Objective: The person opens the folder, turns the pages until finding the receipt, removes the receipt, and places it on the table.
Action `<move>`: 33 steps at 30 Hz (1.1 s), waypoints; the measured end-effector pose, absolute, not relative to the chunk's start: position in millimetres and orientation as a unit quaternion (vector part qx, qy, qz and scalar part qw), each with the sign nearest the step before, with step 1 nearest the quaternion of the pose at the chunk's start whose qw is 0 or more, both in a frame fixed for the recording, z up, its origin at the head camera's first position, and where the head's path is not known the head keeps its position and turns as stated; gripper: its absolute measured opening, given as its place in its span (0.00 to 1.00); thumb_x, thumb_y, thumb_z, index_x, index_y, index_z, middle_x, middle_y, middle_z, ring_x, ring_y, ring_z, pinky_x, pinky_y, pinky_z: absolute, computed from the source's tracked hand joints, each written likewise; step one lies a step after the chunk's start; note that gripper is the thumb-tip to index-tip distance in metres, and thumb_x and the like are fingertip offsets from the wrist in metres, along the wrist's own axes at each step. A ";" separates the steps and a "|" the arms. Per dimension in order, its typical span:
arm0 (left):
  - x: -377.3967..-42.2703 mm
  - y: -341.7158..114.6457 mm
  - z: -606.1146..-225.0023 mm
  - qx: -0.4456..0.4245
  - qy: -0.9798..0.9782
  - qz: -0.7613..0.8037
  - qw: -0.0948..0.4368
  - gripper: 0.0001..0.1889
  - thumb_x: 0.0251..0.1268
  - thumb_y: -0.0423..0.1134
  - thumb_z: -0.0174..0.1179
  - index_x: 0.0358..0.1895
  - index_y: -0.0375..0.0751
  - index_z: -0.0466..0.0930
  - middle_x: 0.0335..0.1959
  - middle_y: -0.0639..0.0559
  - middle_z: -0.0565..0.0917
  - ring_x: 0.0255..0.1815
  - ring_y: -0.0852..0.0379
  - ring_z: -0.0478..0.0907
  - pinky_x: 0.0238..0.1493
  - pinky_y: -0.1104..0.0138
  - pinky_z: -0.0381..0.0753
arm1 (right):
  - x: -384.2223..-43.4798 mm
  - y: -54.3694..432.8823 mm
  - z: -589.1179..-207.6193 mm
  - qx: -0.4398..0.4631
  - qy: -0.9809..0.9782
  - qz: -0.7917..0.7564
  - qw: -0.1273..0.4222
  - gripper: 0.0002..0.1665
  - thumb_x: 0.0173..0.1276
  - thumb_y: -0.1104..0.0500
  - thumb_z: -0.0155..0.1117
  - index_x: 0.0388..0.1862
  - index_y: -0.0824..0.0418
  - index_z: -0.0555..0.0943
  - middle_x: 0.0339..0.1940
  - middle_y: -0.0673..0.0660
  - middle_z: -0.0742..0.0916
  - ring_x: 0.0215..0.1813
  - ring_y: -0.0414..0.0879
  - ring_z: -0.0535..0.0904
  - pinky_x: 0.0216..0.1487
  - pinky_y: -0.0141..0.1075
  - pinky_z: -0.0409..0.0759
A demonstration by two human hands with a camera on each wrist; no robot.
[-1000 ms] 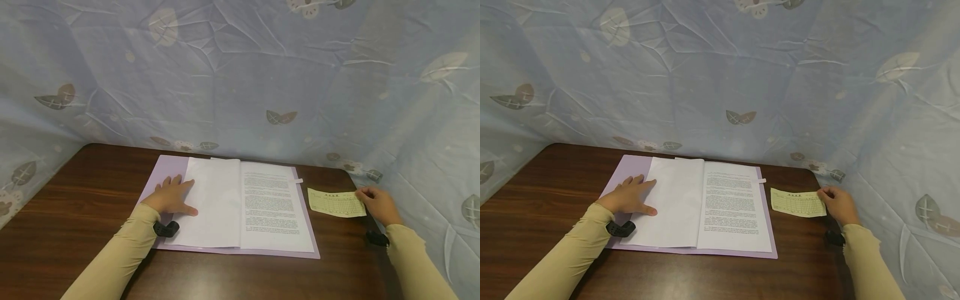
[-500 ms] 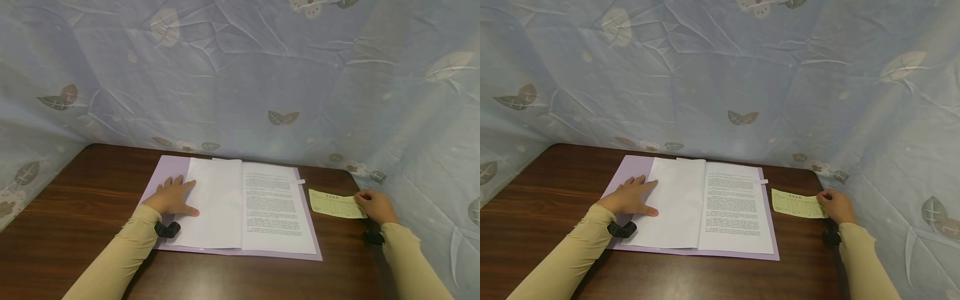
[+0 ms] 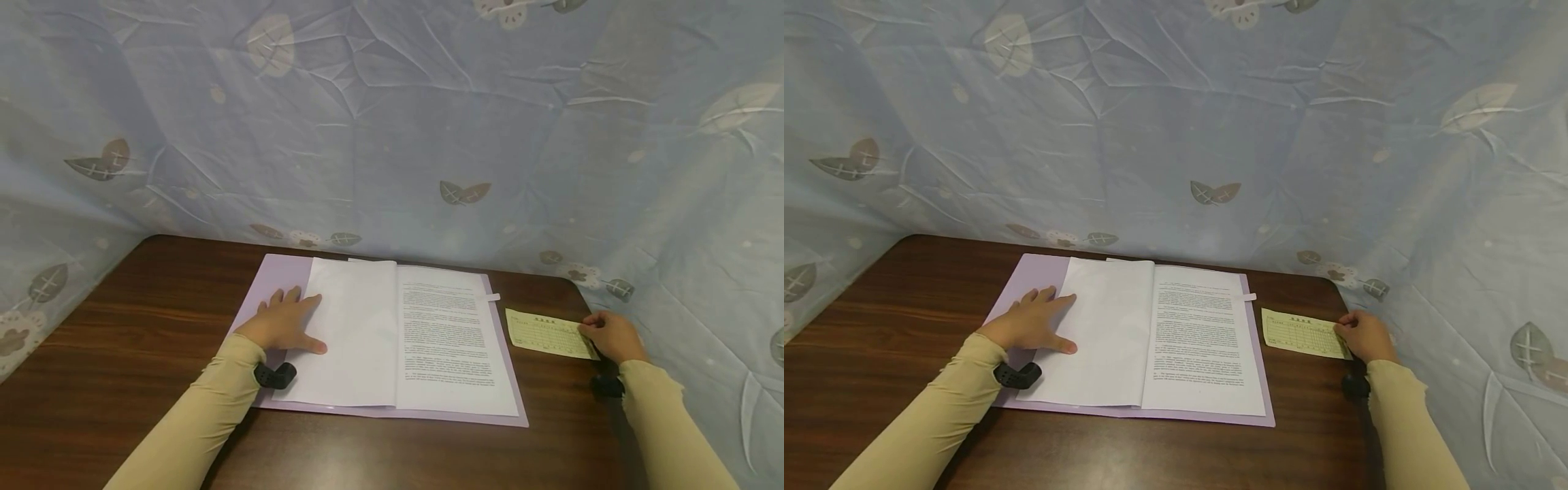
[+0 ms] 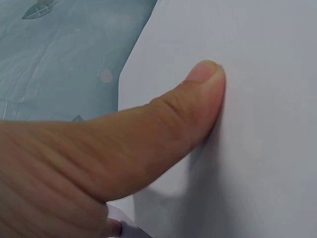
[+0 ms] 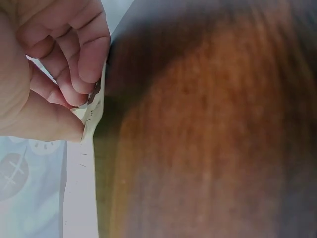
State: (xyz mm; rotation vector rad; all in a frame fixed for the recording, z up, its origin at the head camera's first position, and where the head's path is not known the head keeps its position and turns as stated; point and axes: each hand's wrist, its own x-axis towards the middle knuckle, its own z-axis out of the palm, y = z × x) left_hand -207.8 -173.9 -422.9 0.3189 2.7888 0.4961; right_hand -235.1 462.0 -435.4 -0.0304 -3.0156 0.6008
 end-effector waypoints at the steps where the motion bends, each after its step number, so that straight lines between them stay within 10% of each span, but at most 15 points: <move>1: -207.9 -173.9 -423.0 0.111 0.968 0.172 0.145 0.60 0.49 0.67 0.75 0.81 0.39 0.59 0.79 0.21 0.50 0.78 0.16 0.42 0.69 0.22 0.44 | -235.3 462.2 -435.3 -0.010 -0.980 0.196 0.032 0.19 0.72 0.55 0.65 0.46 0.74 0.82 0.38 0.66 0.87 0.38 0.56 0.81 0.38 0.42 0.75; 15: -208.4 -174.7 -424.2 0.111 0.968 0.171 0.147 0.60 0.50 0.68 0.75 0.81 0.40 0.58 0.80 0.21 0.49 0.78 0.16 0.41 0.69 0.22 0.43 | -234.6 410.4 -393.7 0.019 -0.963 0.226 0.144 0.17 0.80 0.58 0.57 0.56 0.72 0.79 0.47 0.72 0.85 0.47 0.66 0.81 0.45 0.59 0.77; 33: -208.6 -175.9 -426.6 0.113 0.968 0.172 0.146 0.61 0.49 0.68 0.75 0.81 0.39 0.58 0.79 0.20 0.49 0.77 0.15 0.42 0.68 0.22 0.44 | -217.8 280.1 -389.0 0.119 -0.950 0.285 0.054 0.23 0.74 0.62 0.66 0.65 0.66 0.79 0.63 0.67 0.81 0.61 0.64 0.80 0.62 0.58 0.78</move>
